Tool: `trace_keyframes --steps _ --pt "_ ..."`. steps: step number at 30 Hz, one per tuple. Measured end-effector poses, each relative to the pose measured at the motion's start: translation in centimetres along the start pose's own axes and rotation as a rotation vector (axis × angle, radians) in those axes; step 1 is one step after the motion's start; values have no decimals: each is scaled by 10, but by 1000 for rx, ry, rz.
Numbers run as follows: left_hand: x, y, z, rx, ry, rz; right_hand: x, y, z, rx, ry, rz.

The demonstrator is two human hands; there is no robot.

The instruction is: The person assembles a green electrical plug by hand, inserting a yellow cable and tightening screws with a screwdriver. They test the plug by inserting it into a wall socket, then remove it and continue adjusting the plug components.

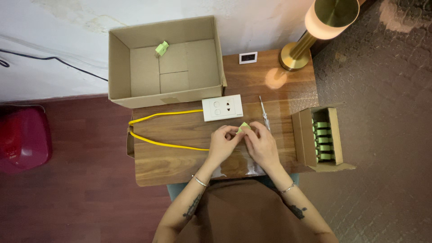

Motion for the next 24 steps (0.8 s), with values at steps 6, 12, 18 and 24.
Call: trace_keyframes --steps 6,12,18,24 --pt "-14 12 35 104 -54 38 14 -12 -9 -12 81 -27" --pt "-51 45 115 153 -520 286 41 -9 -7 49 47 -30" --pt "-66 44 127 110 -635 240 71 -7 17 466 -198 9" --pt "-45 49 87 87 -482 259 85 -26 28 691 -338 35"
Point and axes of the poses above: each hand's wrist, its own x-axis towards the middle knuckle, its own y-axis out of the back of the hand, z = x × y, the point moved 9 cm from there along x, towards the middle knuckle, and after that the axes turned 3 degrees about y, right-handed, at the moved point
